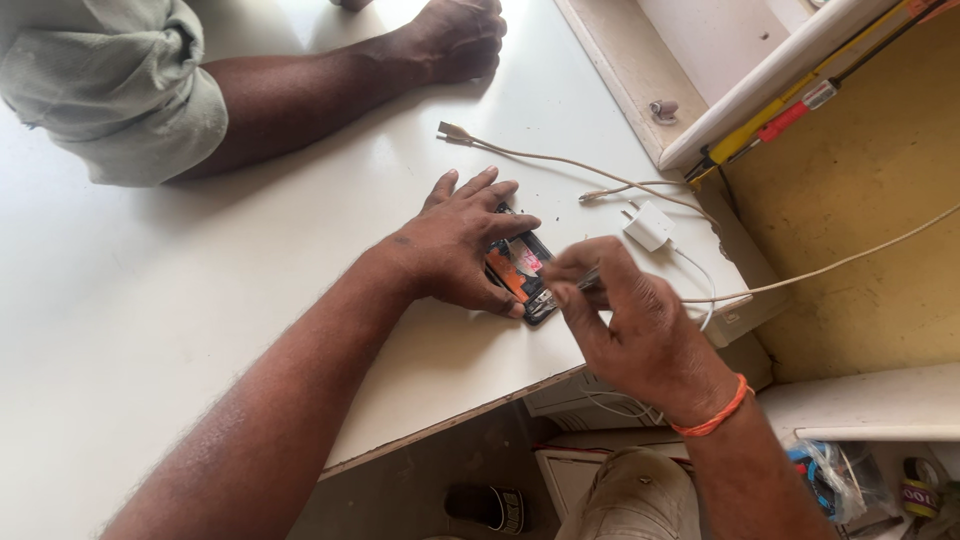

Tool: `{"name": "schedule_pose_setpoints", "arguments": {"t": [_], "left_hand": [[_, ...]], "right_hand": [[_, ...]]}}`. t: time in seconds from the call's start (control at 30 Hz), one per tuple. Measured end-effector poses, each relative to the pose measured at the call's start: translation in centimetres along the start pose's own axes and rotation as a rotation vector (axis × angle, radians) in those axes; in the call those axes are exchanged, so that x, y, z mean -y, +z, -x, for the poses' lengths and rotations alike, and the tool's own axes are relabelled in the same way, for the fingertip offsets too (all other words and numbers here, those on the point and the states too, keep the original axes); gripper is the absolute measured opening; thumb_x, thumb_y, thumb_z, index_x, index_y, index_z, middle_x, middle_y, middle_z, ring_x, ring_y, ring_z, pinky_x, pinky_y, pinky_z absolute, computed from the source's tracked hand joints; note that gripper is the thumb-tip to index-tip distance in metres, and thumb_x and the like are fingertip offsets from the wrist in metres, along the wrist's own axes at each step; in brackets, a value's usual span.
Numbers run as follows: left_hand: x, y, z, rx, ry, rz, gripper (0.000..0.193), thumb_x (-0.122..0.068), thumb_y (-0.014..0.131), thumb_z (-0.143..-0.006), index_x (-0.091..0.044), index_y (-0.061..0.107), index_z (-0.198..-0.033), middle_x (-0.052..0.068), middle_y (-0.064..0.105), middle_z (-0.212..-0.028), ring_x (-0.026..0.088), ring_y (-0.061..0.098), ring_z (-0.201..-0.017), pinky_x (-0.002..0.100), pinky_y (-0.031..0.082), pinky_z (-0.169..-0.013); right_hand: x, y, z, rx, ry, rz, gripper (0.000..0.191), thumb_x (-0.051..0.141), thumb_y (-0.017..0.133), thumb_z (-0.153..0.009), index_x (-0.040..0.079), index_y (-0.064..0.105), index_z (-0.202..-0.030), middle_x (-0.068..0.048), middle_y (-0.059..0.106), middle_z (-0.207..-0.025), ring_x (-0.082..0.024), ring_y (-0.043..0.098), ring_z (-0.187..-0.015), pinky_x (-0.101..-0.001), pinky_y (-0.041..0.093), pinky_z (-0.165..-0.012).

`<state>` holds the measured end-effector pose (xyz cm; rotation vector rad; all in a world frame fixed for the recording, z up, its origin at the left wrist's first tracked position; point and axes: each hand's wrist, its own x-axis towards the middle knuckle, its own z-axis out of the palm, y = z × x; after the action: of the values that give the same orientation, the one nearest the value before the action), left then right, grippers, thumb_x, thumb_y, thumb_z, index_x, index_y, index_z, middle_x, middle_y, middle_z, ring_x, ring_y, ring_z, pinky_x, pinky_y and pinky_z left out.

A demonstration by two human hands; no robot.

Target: The person works on a disassembled smartphone at a repair bench, using a screwdriver to unscrew and adjust internal components while holding the phone steady. They then pick up a red phone housing, align it with the device, and press the parts together, with a spray can and other phones on the bench nearby.

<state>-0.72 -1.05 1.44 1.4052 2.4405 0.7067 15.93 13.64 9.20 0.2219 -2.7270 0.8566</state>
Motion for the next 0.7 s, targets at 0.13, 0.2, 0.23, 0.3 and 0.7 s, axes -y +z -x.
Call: {"name": "schedule_pose_setpoints", "arguments": {"t": [0.13, 0.2, 0.23, 0.3, 0.7], "left_hand": [[0.0, 0.1, -0.1, -0.002, 0.002, -0.011, 0.113, -0.074, 0.088, -0.047, -0.031, 0.054, -0.145, 0.016, 0.030, -0.162, 0.033, 0.012, -0.156, 0.059, -0.001, -0.124], [0.1, 0.2, -0.1, -0.004, -0.001, -0.013, 0.113, -0.075, 0.088, -0.045, -0.032, 0.054, -0.144, 0.015, 0.029, -0.162, 0.034, 0.012, -0.155, 0.059, -0.001, -0.124], [0.1, 0.2, -0.1, -0.007, -0.003, -0.015, 0.113, -0.075, 0.088, -0.045, -0.032, 0.054, -0.144, 0.014, 0.029, -0.162, 0.034, 0.012, -0.155, 0.059, -0.001, -0.123], [0.3, 0.2, 0.0, -0.018, 0.012, -0.009, 0.112, -0.075, 0.087, -0.047, -0.031, 0.055, -0.145, 0.015, 0.030, -0.162, 0.034, 0.013, -0.155, 0.059, 0.000, -0.124], [0.3, 0.4, -0.2, -0.037, 0.029, -0.006, 0.111, -0.075, 0.086, -0.047, -0.029, 0.056, -0.144, 0.016, 0.032, -0.162, 0.034, 0.014, -0.156, 0.058, 0.002, -0.124]], "right_hand": [[-0.1, -0.1, -0.1, 0.109, 0.225, 0.191, 0.026, 0.021, 0.072, -0.095, 0.004, 0.058, -0.108, -0.010, 0.075, -0.084, -0.020, 0.078, -0.074, -0.0328, 0.063, -0.068], [-0.3, -0.2, -0.2, 0.102, 0.219, 0.230, 0.027, 0.022, 0.075, -0.094, 0.005, 0.058, -0.106, -0.010, 0.075, -0.085, -0.019, 0.078, -0.078, -0.0329, 0.063, -0.072], [-0.6, -0.5, -0.2, 0.063, 0.048, 0.097, 0.025, 0.018, 0.074, -0.096, 0.004, 0.055, -0.106, -0.011, 0.074, -0.092, -0.018, 0.078, -0.086, -0.0316, 0.064, -0.076], [-0.8, -0.5, 0.0, 0.039, -0.095, -0.076, 0.022, 0.014, 0.071, -0.098, 0.004, 0.054, -0.107, -0.010, 0.075, -0.099, -0.017, 0.078, -0.093, -0.0299, 0.065, -0.079], [-0.6, 0.1, 0.5, -0.054, -0.160, 0.040, 0.026, 0.011, 0.073, -0.096, 0.003, 0.053, -0.111, -0.016, 0.073, -0.103, -0.020, 0.074, -0.082, -0.0324, 0.061, -0.069]]}}
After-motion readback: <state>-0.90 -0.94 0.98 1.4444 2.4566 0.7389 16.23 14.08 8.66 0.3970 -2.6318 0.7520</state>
